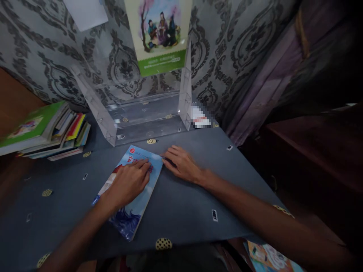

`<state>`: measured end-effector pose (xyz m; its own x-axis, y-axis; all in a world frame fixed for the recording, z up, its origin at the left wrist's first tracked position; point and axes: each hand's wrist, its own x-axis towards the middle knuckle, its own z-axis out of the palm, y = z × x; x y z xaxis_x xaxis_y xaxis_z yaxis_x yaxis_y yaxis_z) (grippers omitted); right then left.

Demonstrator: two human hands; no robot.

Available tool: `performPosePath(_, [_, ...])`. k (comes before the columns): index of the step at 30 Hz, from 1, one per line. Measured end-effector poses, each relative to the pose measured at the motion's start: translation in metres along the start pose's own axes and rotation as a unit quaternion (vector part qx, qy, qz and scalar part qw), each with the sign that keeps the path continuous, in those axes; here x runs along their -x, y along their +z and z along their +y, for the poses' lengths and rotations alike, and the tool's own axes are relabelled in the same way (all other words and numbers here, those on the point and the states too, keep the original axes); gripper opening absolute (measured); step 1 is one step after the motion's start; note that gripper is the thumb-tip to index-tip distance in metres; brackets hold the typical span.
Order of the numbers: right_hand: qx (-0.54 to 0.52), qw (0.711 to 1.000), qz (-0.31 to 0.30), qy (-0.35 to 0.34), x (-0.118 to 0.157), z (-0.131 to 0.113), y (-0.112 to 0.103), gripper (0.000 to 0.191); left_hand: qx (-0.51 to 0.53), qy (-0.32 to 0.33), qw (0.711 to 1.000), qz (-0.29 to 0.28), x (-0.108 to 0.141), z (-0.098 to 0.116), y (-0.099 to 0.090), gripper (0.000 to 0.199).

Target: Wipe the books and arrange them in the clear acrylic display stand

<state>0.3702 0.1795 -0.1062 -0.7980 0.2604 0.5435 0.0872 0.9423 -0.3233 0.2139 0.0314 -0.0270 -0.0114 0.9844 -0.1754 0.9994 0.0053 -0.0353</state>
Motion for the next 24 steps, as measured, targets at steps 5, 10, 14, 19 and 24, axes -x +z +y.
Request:
performPosePath(5, [0.009,0.997,-0.057,-0.058,0.003,-0.022,0.001,0.030,0.029,-0.017,0.999,0.007,0.036,-0.042,0.015,0.047])
performPosePath(10, [-0.011,0.995,-0.092,-0.032,0.001,-0.030,0.007,0.023,0.045,-0.062,0.997,-0.009,0.065,-0.059,0.025,0.050])
performPosePath(14, [-0.010,0.998,-0.067,-0.015,-0.007,-0.020,0.014,0.029,0.020,-0.098,0.995,-0.016,0.068,-0.048,0.024,0.048])
performPosePath(19, [-0.018,0.998,-0.058,-0.006,-0.027,0.006,0.026,0.031,0.006,-0.097,0.995,-0.012,0.062,-0.027,0.021,0.044])
performPosePath(24, [-0.011,0.997,-0.064,0.028,-0.039,0.022,0.036,0.030,-0.008,-0.084,0.996,0.027,0.058,-0.011,0.026,0.038])
